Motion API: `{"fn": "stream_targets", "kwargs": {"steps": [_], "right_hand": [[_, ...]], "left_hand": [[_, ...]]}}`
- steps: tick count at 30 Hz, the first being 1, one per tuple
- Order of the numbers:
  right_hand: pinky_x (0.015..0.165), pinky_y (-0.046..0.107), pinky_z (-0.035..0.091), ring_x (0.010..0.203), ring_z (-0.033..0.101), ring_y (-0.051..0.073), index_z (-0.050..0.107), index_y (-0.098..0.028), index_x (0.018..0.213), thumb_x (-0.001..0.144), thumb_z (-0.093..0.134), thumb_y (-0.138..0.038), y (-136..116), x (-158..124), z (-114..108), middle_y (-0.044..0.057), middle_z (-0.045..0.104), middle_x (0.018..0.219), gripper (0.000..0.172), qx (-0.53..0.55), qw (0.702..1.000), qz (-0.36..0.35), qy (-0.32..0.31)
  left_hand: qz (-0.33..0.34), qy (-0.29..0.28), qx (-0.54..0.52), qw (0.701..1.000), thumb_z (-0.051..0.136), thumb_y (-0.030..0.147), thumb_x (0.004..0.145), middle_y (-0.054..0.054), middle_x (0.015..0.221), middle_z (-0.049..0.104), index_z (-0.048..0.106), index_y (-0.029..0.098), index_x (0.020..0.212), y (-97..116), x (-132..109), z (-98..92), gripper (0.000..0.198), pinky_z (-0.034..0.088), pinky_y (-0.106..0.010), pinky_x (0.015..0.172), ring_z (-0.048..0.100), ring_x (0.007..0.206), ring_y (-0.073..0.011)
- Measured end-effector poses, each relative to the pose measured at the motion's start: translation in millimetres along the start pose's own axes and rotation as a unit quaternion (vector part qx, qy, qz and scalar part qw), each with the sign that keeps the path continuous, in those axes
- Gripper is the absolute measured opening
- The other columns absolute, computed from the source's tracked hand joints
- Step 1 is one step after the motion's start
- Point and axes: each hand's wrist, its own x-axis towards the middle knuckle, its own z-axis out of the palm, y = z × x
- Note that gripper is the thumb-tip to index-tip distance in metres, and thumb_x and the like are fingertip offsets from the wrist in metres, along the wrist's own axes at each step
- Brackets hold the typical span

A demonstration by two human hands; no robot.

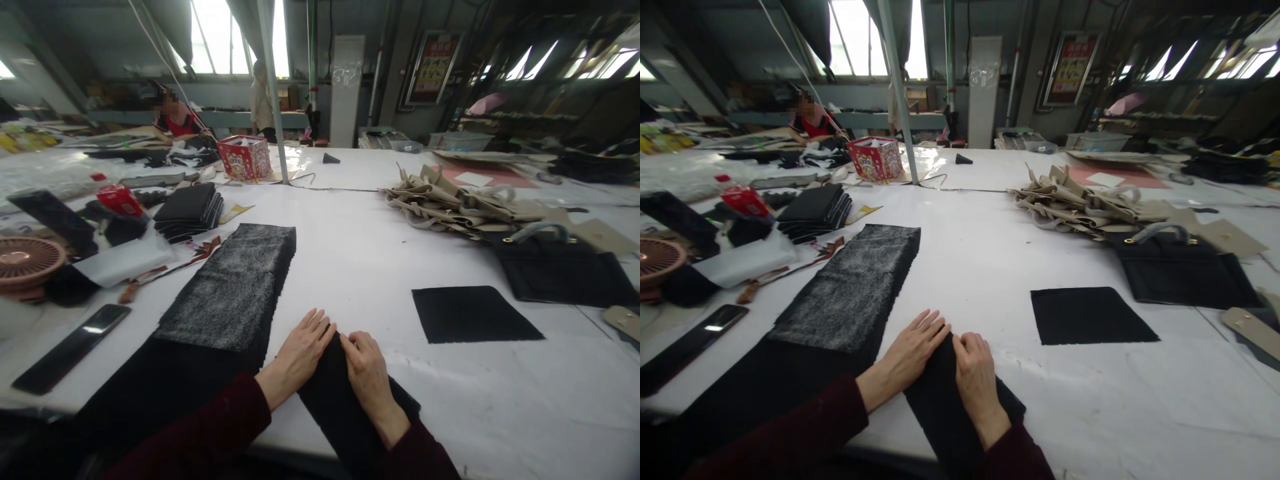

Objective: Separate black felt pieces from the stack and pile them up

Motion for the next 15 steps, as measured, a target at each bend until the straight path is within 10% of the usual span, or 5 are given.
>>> {"fn": "stream_targets", "kwargs": {"steps": [15], "right_hand": [[0.076,0.034,0.042,0.084,0.050,0.021,0.062,-0.013,0.113,0.095,0.041,-0.005,11.9,-36.0,-26.3,0.007,0.055,0.089,0.029,-0.034,0.999,-0.024,0.003]], "left_hand": [[0.003,-0.015,0.024,1.000,0.042,0.002,0.082,-0.016,0.134,0.052,0.038,0.011,0.143,19.5,0.0,-1.3,0.061,0.027,-0.044,0.115,0.044,0.130,-0.0256]]}}
